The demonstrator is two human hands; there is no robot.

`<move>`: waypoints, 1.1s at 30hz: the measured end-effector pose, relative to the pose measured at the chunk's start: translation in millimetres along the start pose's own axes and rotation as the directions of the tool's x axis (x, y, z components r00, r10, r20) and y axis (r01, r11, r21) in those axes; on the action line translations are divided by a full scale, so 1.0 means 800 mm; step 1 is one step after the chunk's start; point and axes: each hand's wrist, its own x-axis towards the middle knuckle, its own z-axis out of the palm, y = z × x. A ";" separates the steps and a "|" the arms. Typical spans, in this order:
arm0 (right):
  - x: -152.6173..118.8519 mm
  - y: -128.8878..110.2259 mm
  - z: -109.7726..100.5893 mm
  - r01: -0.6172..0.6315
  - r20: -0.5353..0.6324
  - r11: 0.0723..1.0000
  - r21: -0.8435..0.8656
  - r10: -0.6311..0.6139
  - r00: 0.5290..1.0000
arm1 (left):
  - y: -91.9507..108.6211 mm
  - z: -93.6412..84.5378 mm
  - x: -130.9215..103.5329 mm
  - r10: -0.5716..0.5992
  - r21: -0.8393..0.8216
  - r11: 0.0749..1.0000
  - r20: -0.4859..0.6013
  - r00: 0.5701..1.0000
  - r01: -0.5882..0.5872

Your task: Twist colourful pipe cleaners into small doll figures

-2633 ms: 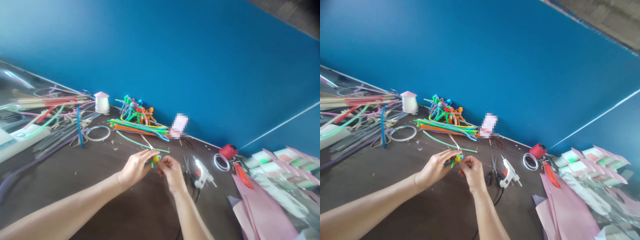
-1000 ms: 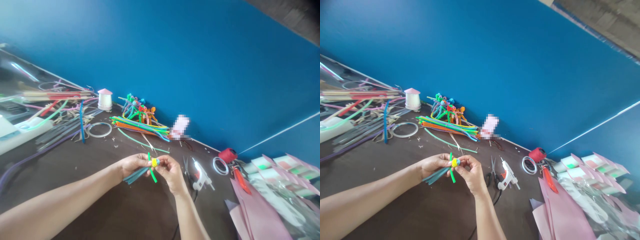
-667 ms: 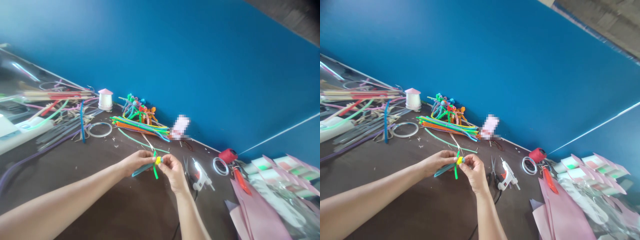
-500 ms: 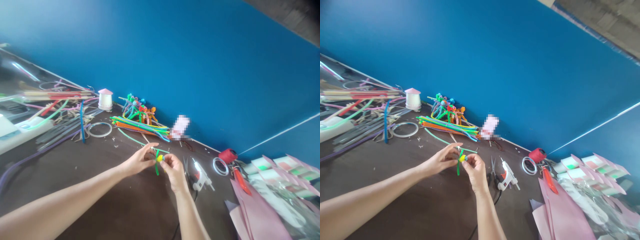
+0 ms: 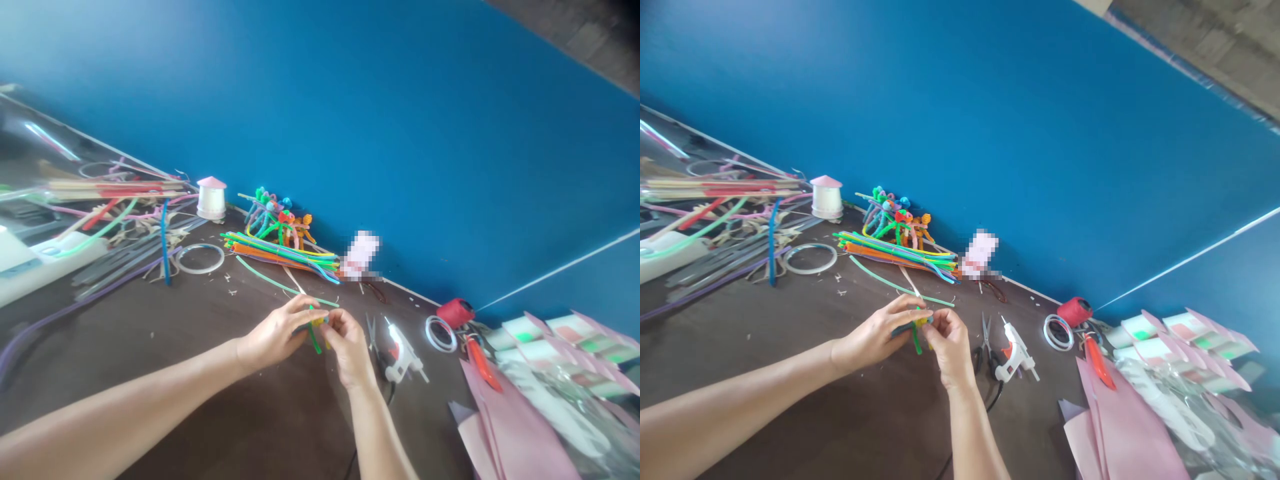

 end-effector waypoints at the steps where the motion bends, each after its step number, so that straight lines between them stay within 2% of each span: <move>1: -0.001 -0.001 0.002 -0.011 0.009 1.000 0.006 0.011 1.000 | 0.000 0.000 0.000 0.009 -0.003 1.000 0.006 1.000 -0.009; 10: 0.000 0.001 0.002 -0.039 -0.021 0.999 -0.017 0.039 0.999 | 0.000 -0.002 -0.001 -0.032 0.024 0.999 -0.011 0.999 0.032; 17: -0.002 -0.001 0.008 -0.042 -0.027 0.999 -0.005 0.042 0.999 | 0.003 -0.002 -0.003 -0.038 0.210 0.977 -0.020 0.999 0.042; 23: -0.003 0.002 0.011 -0.041 0.013 0.998 0.041 0.040 0.999 | 0.001 -0.004 -0.004 -0.055 0.263 0.963 -0.006 0.998 0.055; 29: -0.003 0.003 0.010 -0.067 0.053 0.997 0.025 0.065 0.996 | 0.001 -0.009 -0.003 0.030 0.251 0.967 0.040 0.999 -0.039; 33: -0.003 0.001 0.010 -0.086 0.054 0.996 0.031 0.084 0.995 | 0.000 -0.011 -0.001 0.033 0.231 0.972 0.074 0.997 -0.049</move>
